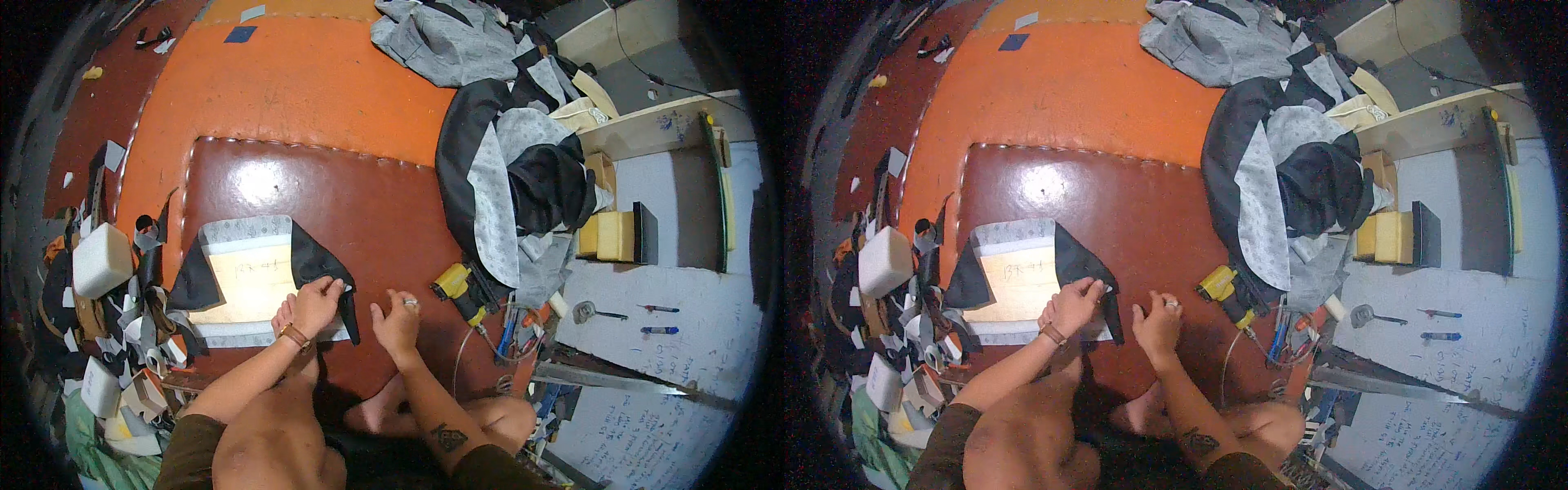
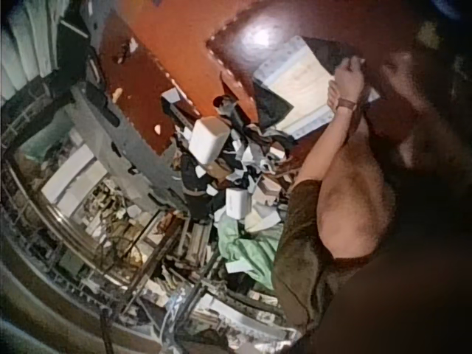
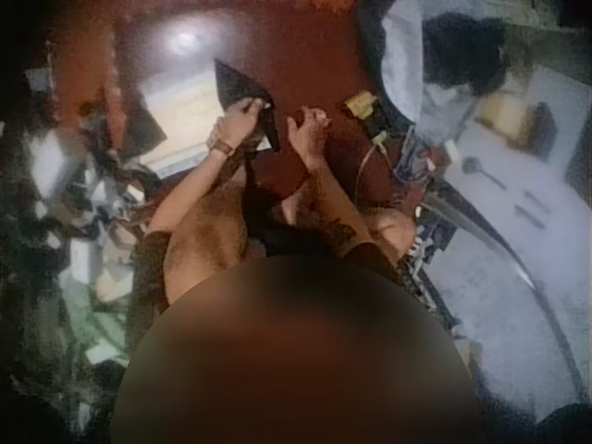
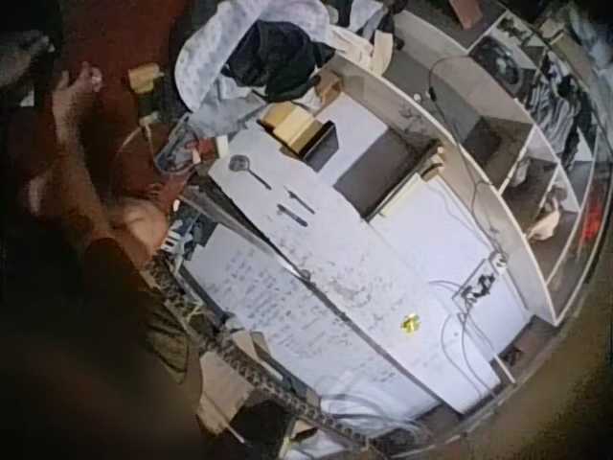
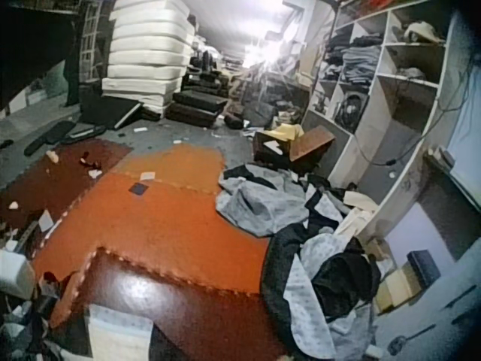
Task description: The person staples black fabric onto a foam-covered wooden frame using a pneumatic staple gun. They repeatedly position the fabric, pull it taut, and drive staples along the edges to secure it. The person works on multiple sections of the frame, adjusting the fabric and repositioning the frame as needed.
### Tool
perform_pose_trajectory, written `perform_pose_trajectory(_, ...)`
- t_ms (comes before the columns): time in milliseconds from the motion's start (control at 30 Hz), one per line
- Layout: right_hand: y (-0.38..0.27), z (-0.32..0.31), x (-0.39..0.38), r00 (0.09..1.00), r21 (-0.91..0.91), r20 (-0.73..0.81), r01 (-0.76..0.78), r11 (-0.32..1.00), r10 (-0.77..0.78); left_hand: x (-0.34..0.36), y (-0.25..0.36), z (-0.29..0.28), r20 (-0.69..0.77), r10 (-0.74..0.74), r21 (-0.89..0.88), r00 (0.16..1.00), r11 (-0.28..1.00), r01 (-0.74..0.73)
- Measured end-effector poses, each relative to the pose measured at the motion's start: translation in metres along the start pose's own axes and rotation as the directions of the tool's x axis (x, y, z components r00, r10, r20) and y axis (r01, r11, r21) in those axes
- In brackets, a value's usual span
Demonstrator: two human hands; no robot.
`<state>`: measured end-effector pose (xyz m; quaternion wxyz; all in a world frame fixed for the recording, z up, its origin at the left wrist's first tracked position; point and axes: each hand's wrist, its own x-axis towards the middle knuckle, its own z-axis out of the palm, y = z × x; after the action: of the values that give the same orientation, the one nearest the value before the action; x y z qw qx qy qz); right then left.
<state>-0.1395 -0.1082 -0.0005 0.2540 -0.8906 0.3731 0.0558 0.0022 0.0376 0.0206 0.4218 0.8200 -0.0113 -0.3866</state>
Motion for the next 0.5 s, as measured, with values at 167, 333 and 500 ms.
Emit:
perform_pose_trajectory(167, 0.017, -0.020, -0.017, 0.993, -0.247, 0.104, 0.085, 0.965, -0.061, 0.004, -0.016, 0.020, -0.165, 0.231, -0.101, 0.959, 0.963, -0.249)
perform_pose_trajectory(333, 0.041, -0.021, -0.006, 0.977, -0.117, 0.109, 0.197, 0.973, -0.184, 0.021, -0.012, 0.026, -0.157, 0.315, 0.179, 0.936, 0.941, -0.287)
perform_pose_trajectory(500, 0.084, -0.069, 0.027, 0.901, -0.173, -0.414, 0.063, 0.983, -0.130, 0.018, 0.007, 0.018, -0.088, 0.357, 0.423, 0.930, 0.859, -0.290)
